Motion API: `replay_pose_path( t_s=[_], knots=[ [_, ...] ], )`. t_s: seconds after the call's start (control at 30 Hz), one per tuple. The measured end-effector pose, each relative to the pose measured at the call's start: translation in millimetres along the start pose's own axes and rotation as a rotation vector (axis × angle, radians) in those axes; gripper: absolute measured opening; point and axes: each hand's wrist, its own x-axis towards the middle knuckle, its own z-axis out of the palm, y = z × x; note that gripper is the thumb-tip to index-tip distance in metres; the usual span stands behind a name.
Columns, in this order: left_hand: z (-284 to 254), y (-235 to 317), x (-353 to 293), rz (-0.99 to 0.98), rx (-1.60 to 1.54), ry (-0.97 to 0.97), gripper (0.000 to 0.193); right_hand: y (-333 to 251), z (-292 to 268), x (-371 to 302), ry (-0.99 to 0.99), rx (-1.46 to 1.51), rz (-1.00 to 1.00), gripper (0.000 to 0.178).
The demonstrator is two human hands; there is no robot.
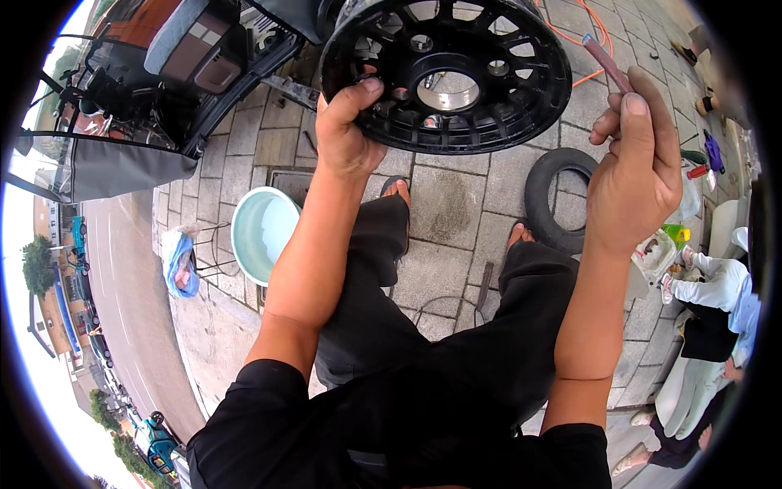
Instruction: The person sits on the ground and uses a metal file to scrape and smooth the surface of a wheel rim. They rotate the rim to work on different sections, then flip it over to continue filing the opposite side.
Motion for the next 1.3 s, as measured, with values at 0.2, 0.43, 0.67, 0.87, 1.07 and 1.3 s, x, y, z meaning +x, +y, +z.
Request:
replay_pose_path(
  t_s=[0.2,0.43,0.67,0.87,1.07,1.3],
  knots=[
    [-2.5,0.4,0.7,0.106,-0.084,-0.068,0.047,-3.5,10.7,-43.7,-0.244,-0.159,-0.120,0.031],
    [25.2,2.2,-2.5,0.152,-0.204,0.030,0.042,8.2,28.6,-60.6,-0.340,-0.332,-0.172,0.019],
    [28.0,4.4,-0.5,0.163,-0.274,0.071,0.037,13.8,45.3,-59.9,-0.331,-0.343,-0.213,0.016],
    [24.1,6.1,-4.3,0.203,-0.259,0.070,0.035,13.6,47.2,-61.9,-0.350,-0.384,-0.226,0.016],
    [26.6,-0.4,-3.0,0.227,-0.189,0.123,0.033,14.4,50.5,-67.2,-0.373,-0.333,-0.217,0.018],
    [30.7,-2.3,-4.5,0.229,-0.198,0.175,0.033,34.2,60.6,-74.8,-0.399,-0.353,-0.326,0.021]
  ],
)
